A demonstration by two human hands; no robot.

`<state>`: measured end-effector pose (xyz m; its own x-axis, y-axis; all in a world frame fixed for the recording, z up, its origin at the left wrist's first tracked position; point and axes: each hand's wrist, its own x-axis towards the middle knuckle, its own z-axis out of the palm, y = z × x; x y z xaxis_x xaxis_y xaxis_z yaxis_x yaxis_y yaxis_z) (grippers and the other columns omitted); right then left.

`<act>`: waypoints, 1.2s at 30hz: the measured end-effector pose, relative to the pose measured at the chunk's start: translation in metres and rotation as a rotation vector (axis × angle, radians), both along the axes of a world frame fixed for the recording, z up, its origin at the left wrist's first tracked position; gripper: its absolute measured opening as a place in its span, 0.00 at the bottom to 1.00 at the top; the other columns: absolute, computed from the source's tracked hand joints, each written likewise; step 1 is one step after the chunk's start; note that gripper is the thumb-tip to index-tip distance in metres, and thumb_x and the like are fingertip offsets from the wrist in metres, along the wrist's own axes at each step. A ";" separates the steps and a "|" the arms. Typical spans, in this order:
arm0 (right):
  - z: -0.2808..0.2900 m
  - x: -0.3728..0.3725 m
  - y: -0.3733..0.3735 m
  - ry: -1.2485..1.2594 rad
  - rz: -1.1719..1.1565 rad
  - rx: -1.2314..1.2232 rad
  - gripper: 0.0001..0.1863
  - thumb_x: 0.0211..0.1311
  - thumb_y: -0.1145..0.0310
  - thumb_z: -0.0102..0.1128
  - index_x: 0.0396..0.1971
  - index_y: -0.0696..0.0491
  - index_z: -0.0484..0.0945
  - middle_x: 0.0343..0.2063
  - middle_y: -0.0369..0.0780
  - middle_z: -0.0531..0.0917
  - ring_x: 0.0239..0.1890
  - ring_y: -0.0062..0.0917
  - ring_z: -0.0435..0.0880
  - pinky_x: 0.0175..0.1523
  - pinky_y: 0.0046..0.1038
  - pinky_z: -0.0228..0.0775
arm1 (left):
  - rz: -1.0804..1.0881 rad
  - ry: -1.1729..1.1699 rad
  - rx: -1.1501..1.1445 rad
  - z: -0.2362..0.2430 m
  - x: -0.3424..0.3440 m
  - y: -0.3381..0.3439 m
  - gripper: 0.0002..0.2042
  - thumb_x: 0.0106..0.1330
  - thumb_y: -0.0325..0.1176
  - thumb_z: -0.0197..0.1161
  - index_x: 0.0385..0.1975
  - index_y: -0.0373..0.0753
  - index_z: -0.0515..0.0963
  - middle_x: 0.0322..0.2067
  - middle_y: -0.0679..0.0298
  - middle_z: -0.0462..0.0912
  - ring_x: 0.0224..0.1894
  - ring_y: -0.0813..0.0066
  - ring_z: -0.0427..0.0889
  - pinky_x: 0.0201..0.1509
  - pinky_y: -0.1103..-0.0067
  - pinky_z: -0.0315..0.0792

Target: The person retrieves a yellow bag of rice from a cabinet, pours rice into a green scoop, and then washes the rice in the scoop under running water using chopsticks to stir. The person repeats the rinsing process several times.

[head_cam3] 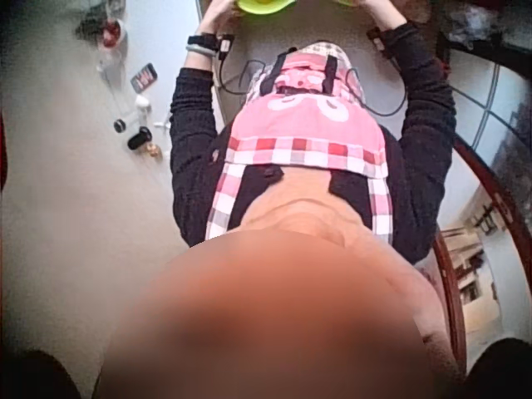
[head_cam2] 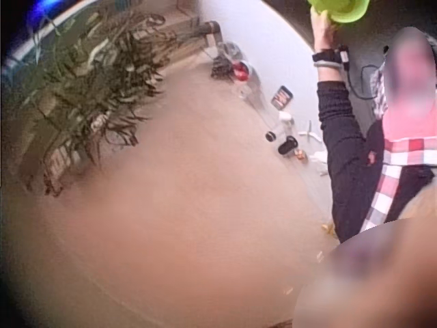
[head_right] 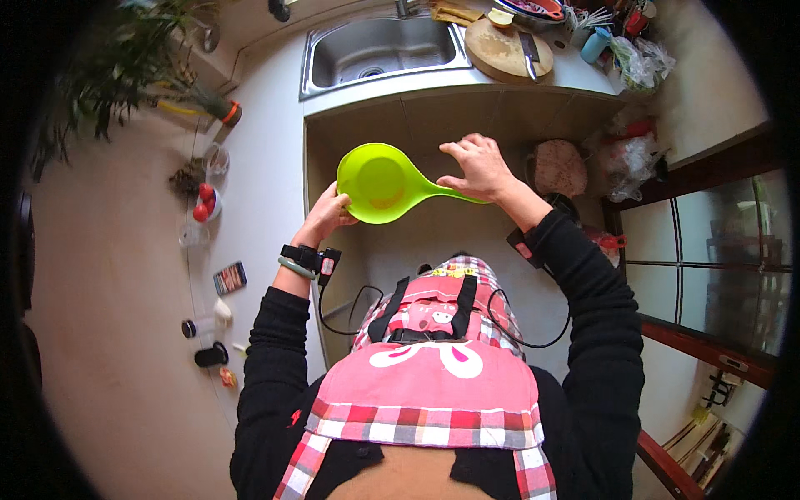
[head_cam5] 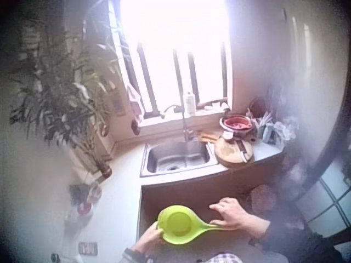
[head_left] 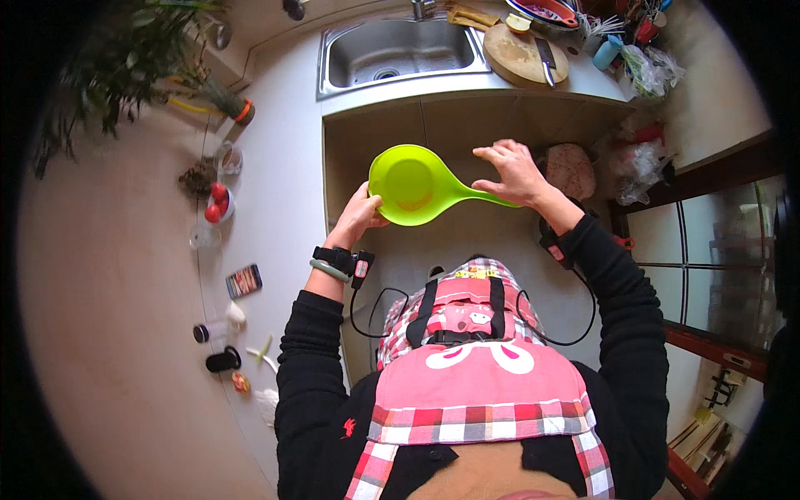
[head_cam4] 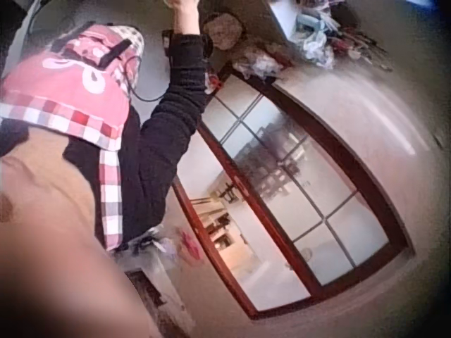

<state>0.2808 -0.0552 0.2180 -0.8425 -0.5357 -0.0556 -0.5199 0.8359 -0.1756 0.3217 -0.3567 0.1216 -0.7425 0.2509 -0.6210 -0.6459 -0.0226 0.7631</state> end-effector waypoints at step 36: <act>-0.156 -0.551 -0.080 -0.766 -0.672 -0.574 0.12 0.61 0.65 0.49 0.35 0.58 0.77 0.24 0.41 0.82 0.23 0.22 0.81 0.25 0.25 0.75 | 0.351 0.021 -0.002 -0.067 -0.462 -0.056 0.13 0.62 0.22 0.43 0.48 0.33 0.61 0.39 0.57 0.74 0.33 0.72 0.80 0.32 0.81 0.74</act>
